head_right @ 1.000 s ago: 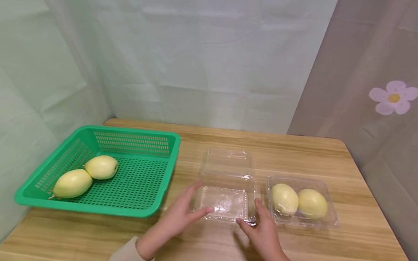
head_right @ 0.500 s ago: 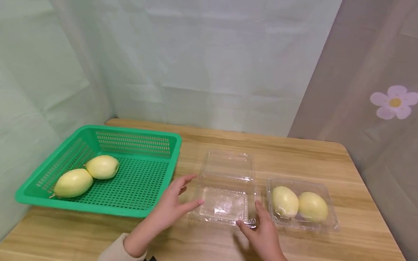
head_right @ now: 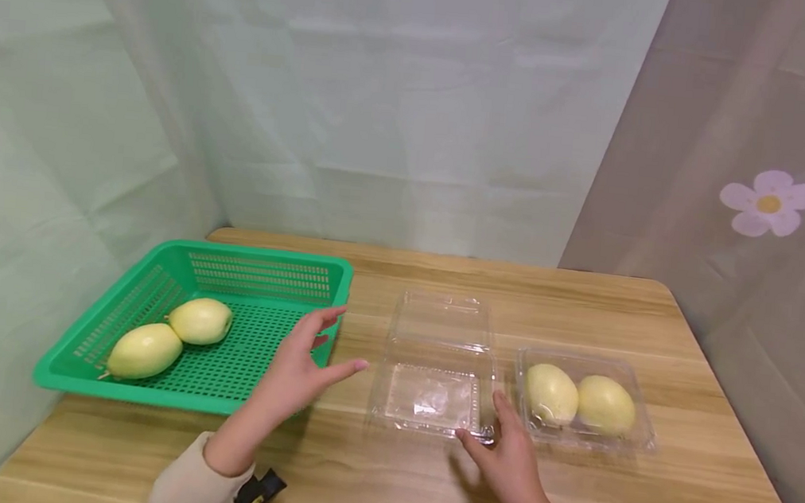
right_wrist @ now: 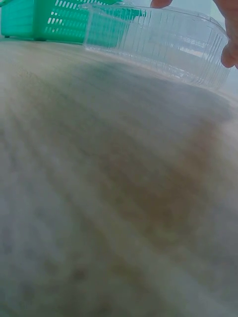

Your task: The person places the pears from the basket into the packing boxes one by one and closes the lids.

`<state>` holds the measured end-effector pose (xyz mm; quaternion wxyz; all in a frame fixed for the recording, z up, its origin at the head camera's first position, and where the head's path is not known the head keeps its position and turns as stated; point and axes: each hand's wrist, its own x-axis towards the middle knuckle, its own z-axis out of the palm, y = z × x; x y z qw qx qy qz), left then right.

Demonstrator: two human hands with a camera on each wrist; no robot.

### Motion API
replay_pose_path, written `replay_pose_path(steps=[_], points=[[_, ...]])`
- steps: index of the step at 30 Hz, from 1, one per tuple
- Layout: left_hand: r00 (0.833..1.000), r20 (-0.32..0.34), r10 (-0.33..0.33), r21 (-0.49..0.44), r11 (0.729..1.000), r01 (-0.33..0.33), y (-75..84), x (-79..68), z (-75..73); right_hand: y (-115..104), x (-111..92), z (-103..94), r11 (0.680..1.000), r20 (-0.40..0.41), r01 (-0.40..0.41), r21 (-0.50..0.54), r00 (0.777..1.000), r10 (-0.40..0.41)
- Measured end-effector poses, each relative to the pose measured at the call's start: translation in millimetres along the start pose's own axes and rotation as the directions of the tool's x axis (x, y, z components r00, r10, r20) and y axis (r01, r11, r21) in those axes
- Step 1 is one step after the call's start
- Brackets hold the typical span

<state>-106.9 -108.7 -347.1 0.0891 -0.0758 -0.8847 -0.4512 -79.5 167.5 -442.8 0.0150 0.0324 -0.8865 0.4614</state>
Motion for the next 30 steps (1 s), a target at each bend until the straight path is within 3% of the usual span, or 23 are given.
replay_pose_path(steps=[10, 17, 30], points=[[0.996, -0.082, -0.045, 0.066, 0.997, 0.05, -15.8, 4.6, -29.7, 0, 0, 0.6, 1.0, -0.005, 0.014, 0.009, 1.0, -0.014], [0.992, -0.084, -0.089, 0.082, 0.992, 0.096, -28.3, 12.7, -50.5, 0, 0, -0.5, 1.0, -0.015, 0.026, -0.009, 1.0, -0.026], [0.987, -0.117, -0.113, 0.233, 0.963, 0.138, -56.4, 27.2, -93.6, 0, -1, 0.3, 0.998, -0.019, 0.057, -0.021, 0.998, -0.058]])
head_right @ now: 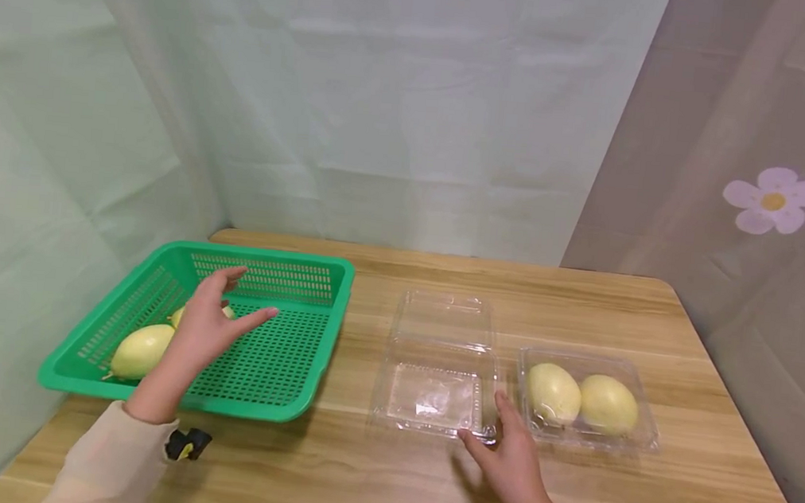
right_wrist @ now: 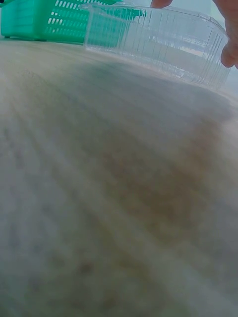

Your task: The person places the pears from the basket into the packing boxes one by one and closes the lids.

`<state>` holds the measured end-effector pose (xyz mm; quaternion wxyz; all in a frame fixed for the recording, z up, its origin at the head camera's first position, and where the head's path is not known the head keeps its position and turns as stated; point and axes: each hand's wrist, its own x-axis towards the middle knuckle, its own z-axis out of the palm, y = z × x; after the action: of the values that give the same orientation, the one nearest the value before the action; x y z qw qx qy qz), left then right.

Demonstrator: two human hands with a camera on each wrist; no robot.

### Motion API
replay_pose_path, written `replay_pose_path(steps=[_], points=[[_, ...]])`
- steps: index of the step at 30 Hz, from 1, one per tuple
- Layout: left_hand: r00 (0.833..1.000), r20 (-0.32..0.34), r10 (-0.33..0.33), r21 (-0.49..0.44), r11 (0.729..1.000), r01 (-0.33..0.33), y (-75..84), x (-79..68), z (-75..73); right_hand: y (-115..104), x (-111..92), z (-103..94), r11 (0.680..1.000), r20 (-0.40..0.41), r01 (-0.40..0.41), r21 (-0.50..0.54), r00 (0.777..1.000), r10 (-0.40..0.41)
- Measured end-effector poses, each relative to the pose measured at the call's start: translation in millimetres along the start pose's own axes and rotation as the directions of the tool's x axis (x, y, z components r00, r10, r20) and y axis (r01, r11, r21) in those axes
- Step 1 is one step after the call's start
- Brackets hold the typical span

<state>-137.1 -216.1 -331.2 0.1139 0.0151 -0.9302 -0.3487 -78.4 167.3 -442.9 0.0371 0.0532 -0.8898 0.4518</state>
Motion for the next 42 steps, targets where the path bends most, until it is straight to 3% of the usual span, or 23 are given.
replay_pose_path(steps=[5, 11, 24, 35, 42], points=[[1.0, -0.02, -0.012, 0.03, 0.999, 0.013, -21.6, 4.8, -7.8, 0, -1, -0.4, 1.0, 0.0, 0.001, -0.003, 1.0, -0.001], [1.0, 0.001, -0.018, 0.069, 0.997, 0.018, -45.7, 8.1, -9.8, 0, -2, -0.8, 1.0, -0.008, 0.001, -0.008, 1.0, -0.001], [0.999, -0.024, -0.027, 0.196, 0.98, 0.032, -84.0, 12.0, -25.5, 1, 0, -0.7, 1.0, 0.012, -0.023, 0.009, 1.0, 0.023], [0.993, 0.037, -0.111, 0.284, 0.954, 0.096, -130.1, 7.3, -39.1, 3, 0, 2.3, 1.0, -0.002, -0.002, -0.014, 1.0, 0.002], [0.979, 0.102, -0.178, 0.323, 0.936, 0.136, -140.2, 7.2, -46.2, 3, 1, 1.2, 1.0, -0.001, -0.009, 0.006, 1.0, 0.009]])
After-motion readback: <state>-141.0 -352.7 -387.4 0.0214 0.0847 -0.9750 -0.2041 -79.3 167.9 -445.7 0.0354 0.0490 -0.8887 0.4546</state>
